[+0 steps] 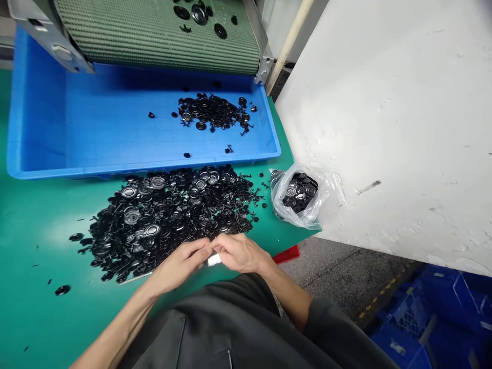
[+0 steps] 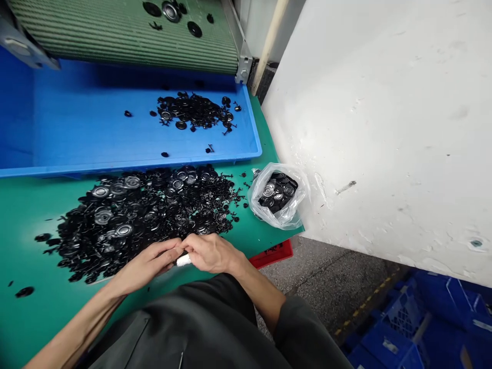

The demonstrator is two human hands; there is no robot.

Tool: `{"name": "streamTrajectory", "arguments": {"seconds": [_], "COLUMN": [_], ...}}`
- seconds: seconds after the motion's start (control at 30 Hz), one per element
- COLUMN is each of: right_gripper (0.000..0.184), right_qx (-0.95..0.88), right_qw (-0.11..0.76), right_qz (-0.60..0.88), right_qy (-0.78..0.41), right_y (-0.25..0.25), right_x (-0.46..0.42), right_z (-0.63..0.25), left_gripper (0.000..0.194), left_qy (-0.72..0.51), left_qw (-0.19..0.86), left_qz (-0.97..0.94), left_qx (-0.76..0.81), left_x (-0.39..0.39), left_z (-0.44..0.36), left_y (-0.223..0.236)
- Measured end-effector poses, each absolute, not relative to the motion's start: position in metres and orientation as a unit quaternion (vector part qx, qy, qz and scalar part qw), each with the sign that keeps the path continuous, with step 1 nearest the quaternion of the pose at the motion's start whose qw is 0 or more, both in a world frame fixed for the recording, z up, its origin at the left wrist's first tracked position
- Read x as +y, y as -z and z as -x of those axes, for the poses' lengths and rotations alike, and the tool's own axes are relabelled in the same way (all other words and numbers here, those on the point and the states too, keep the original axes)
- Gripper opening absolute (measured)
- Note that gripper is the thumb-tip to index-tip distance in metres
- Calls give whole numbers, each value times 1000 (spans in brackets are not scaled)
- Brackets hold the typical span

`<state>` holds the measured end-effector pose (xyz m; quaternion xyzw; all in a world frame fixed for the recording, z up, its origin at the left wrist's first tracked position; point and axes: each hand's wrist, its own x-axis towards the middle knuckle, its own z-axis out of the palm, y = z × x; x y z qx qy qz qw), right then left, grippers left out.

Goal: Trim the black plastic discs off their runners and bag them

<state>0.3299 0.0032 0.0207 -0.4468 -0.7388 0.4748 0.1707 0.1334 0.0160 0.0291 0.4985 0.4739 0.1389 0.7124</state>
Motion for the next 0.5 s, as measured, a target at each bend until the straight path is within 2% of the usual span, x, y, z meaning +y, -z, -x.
{"name": "streamTrajectory", "arguments": {"seconds": [0.1, 0.33, 0.5], "right_gripper": [19, 22, 35], "right_qx": [-740, -678, -662], "right_qw": [192, 268, 243], "right_qz": [445, 504, 567], "right_qy": [-467, -463, -426], "right_y": [-15, -16, -18], "right_x": [2, 2, 12], "right_z": [-332, -322, -334], "left_gripper": [37, 34, 37], "left_qy": [-156, -224, -291], "left_qw": [760, 803, 763], "left_qz": [-413, -264, -302], "left_qx": [477, 484, 492], "left_x": [17, 15, 23], "left_z": [-137, -161, -164], "left_y": [-26, -23, -22]}}
